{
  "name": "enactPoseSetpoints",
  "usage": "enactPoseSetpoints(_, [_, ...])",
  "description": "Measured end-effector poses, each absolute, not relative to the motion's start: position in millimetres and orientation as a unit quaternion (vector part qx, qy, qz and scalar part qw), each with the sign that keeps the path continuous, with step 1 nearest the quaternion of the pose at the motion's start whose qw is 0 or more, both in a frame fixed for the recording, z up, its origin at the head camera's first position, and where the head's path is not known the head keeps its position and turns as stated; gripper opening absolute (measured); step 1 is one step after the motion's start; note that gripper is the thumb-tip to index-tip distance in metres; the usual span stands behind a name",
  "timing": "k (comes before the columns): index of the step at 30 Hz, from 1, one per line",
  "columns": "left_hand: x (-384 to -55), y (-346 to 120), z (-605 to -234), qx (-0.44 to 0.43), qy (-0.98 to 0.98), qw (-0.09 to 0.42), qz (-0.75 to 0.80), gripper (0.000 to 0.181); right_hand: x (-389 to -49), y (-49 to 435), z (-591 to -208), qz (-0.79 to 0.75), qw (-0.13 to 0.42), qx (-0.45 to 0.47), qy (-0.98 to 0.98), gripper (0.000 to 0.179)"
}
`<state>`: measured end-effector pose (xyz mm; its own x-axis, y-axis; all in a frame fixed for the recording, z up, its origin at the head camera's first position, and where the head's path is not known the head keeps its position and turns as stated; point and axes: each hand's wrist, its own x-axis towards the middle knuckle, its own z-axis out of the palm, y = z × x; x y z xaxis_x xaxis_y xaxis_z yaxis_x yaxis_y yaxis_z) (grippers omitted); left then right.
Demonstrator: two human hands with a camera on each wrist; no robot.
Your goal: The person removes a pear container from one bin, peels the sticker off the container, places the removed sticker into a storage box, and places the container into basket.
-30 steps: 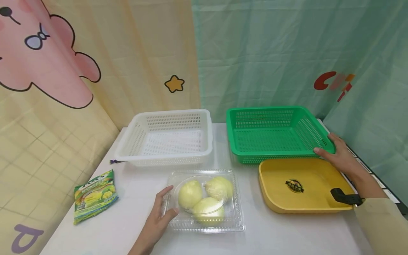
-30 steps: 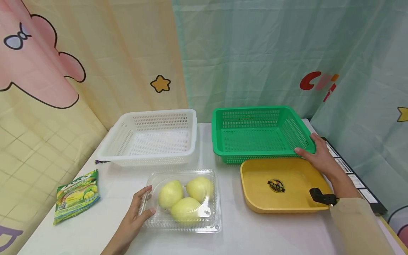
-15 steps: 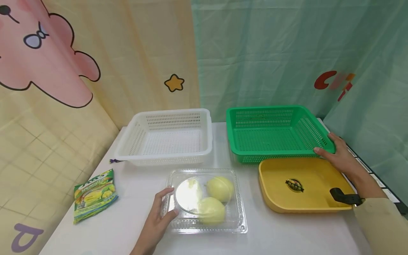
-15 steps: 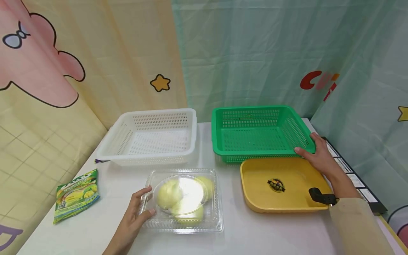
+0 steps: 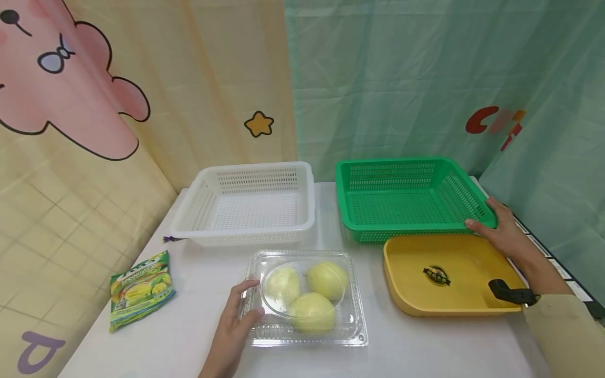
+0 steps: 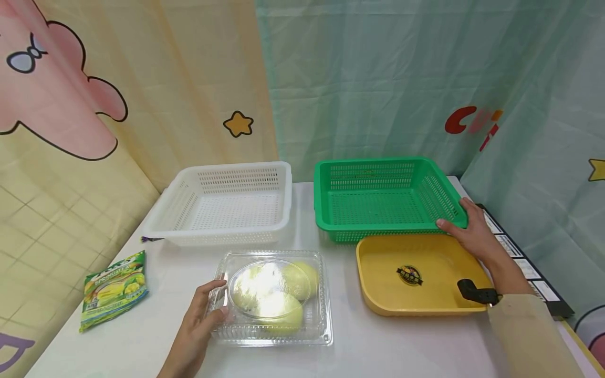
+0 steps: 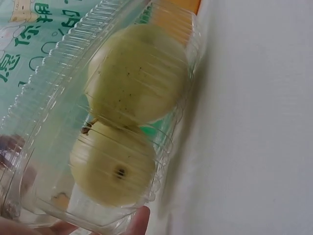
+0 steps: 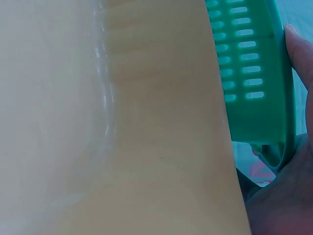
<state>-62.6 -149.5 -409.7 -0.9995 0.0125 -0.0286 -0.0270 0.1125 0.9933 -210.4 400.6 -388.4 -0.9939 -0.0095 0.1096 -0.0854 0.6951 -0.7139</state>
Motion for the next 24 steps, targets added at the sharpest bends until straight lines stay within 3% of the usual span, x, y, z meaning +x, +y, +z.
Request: enactPoseSetpoints(24, [-58, -151, -370, -0.021, 0.674, 0.015, 0.738, 0.050, -210, 401, -388, 0.383, 0.034, 0.018, -0.923, 0.088])
